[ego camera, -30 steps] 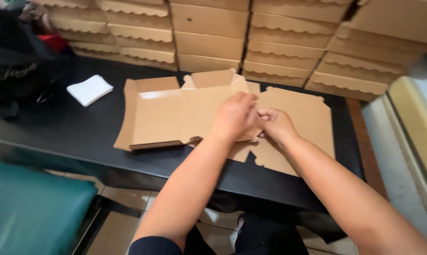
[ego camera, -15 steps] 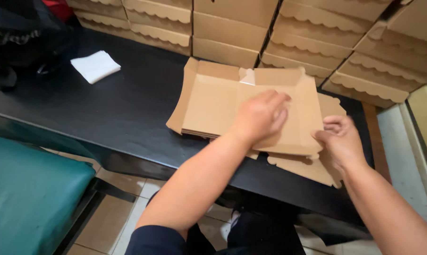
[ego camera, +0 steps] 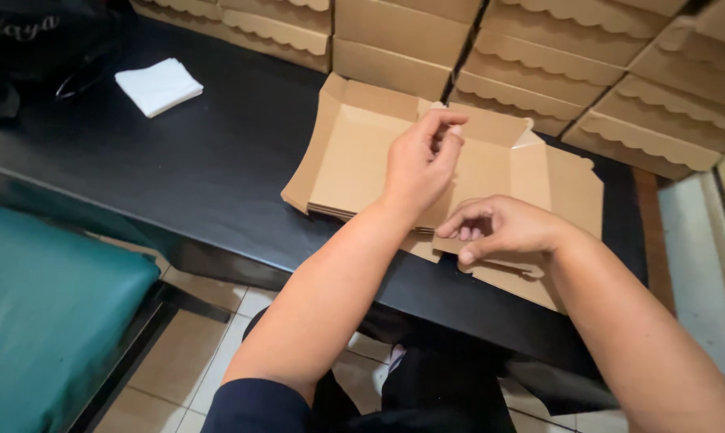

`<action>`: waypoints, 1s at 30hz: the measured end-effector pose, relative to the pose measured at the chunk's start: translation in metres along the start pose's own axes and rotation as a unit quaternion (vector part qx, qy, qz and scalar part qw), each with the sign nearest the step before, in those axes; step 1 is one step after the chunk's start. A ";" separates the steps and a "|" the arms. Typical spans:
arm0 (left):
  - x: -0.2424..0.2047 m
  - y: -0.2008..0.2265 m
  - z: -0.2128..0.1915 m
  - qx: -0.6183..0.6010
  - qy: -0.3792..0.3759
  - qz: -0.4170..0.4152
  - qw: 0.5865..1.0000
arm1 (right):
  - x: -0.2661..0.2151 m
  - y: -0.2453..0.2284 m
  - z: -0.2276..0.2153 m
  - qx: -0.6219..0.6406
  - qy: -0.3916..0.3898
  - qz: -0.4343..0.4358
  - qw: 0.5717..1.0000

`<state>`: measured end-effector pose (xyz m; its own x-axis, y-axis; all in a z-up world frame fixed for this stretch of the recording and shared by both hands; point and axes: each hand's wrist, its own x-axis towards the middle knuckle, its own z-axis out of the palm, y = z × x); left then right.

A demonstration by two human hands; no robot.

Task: The person assembles flat cardboard boxes by folding the sides and interlocking the tabs to form a three-dimensional container. They repeat this process for multiple units, stacking the finished boxes on a nearby surface.

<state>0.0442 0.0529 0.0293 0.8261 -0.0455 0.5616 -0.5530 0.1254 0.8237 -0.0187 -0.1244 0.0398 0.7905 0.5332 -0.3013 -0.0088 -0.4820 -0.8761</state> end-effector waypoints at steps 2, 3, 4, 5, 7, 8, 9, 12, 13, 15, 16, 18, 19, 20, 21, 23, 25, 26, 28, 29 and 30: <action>-0.002 0.002 0.000 -0.002 -0.010 -0.003 1.000 | -0.001 0.003 -0.002 0.055 -0.020 -0.021 0.998; -0.003 0.003 -0.002 0.002 -0.014 0.008 1.000 | -0.001 0.004 -0.002 0.035 -0.012 -0.016 0.999; -0.003 0.004 -0.002 0.005 -0.020 0.019 1.000 | -0.002 0.005 -0.001 0.017 -0.002 -0.012 1.000; -0.003 0.005 -0.001 0.008 -0.027 0.030 0.999 | -0.003 0.006 -0.001 -0.001 0.008 -0.007 1.000; -0.004 0.005 0.000 0.008 -0.033 0.021 0.999 | -0.004 0.008 -0.002 0.021 0.005 -0.032 0.999; -0.004 0.005 0.000 0.007 -0.036 0.017 0.999 | -0.004 0.009 -0.002 0.031 0.004 -0.045 0.998; -0.005 0.006 0.001 0.002 -0.038 0.015 0.999 | -0.004 0.011 -0.002 0.034 0.004 -0.043 0.999; -0.004 0.007 0.001 0.001 -0.040 0.017 0.999 | -0.003 0.013 -0.005 0.040 0.001 -0.040 0.998; -0.005 0.007 0.001 0.008 -0.038 0.023 0.999 | -0.003 0.014 -0.006 0.041 0.000 -0.039 0.998; -0.004 0.006 0.001 0.019 -0.039 0.028 0.999 | -0.003 0.015 -0.008 0.048 -0.001 -0.038 0.998; -0.004 0.006 0.001 0.023 -0.041 0.028 0.999 | -0.004 0.016 -0.009 0.056 -0.001 -0.038 0.998; -0.004 0.005 0.002 0.027 -0.043 0.030 0.998 | -0.006 0.017 -0.010 0.063 0.006 -0.038 0.997; -0.004 0.005 0.002 0.028 -0.043 0.033 0.998 | -0.008 0.018 -0.011 0.063 0.013 -0.039 0.997; -0.005 0.005 0.002 0.029 -0.042 0.036 0.998 | -0.009 0.019 -0.011 0.062 0.020 -0.040 0.997; -0.005 0.004 0.002 0.029 -0.043 0.032 0.998 | -0.010 0.020 -0.011 0.024 0.053 -0.012 0.998; -0.005 0.003 0.002 0.028 -0.045 0.024 0.998 | -0.012 0.022 -0.012 -0.055 0.120 0.045 0.990; -0.004 0.002 0.002 0.023 -0.045 0.024 0.998 | -0.018 0.024 -0.016 -0.031 0.133 0.060 0.989; -0.003 0.002 0.002 0.020 -0.046 0.024 0.998 | -0.020 0.024 -0.017 -0.018 0.140 0.068 0.988; -0.004 0.003 0.001 0.022 -0.048 0.026 0.998 | -0.024 0.021 -0.021 -0.042 0.151 0.023 0.987; -0.004 0.005 0.000 0.024 -0.049 0.027 0.998 | -0.026 0.019 -0.024 -0.053 0.157 0.000 0.986; -0.004 0.006 0.000 0.026 -0.053 0.027 0.998 | -0.026 0.018 -0.024 -0.051 0.169 0.009 0.984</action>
<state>0.0374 0.0538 0.0325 0.7809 -0.1440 0.6079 -0.6033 0.0785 0.7936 -0.0242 -0.1636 0.0404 0.9493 0.2712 -0.1592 0.0232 -0.5653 -0.8245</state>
